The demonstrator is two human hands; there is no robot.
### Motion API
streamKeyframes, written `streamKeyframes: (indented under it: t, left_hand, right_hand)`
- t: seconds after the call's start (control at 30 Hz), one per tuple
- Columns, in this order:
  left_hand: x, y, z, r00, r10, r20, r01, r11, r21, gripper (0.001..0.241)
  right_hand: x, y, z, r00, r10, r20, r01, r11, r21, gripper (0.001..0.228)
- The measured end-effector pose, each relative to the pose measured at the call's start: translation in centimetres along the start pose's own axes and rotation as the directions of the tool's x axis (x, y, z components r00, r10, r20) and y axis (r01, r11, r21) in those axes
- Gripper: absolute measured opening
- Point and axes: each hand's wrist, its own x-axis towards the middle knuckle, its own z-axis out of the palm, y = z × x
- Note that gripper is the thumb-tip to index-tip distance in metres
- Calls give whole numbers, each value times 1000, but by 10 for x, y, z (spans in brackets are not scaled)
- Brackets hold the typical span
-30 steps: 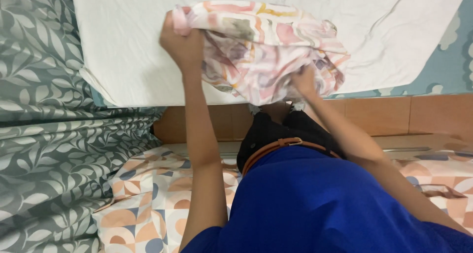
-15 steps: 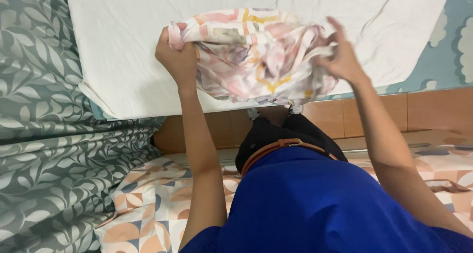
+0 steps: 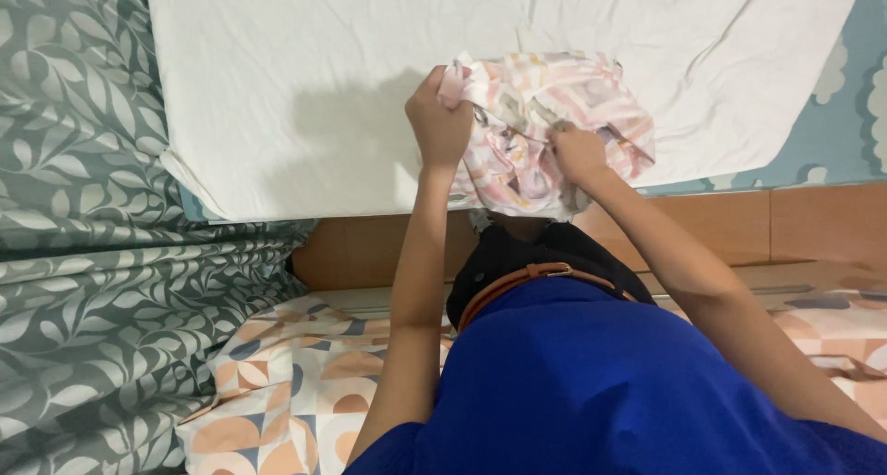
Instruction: Fold a patterned bed sheet or duvet cover while standing next to a bed.
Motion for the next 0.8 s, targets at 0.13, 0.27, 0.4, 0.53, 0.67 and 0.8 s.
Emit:
streamKeyframes:
  t: [0.13,0.27,0.4,0.53,0.67,0.8]
  left_hand:
    - [4,-7,-1,999,36,19,-37,996,76,16]
    - [2,-32,-9,997,60,56,-69,979,191,19]
    - [-11,-73,0,996,-6,84,-24,938,344,16]
    - [-16,-71,28,997,38,71,-59,944,323,19]
    - [-8,-62,29,995,97,23,-99,959,267,22]
    - [-8,-142,-1,998,61,35,-70,890,450,10]
  right_hand:
    - [-18,-15,-69,986,18,-166,11,985,173,24]
    - [-26,12,-120,904,35,-425,197,849,490,37]
    - [-32,28,-196,773,116,-624,412,656,633,22]
    - [-37,9,-263,655,124,-745,578,552,601,5]
    - [-21,8,-255,554,172,-815,587,614,528,10]
    - [-8,26,-213,695,305,-651,411,575,708,24]
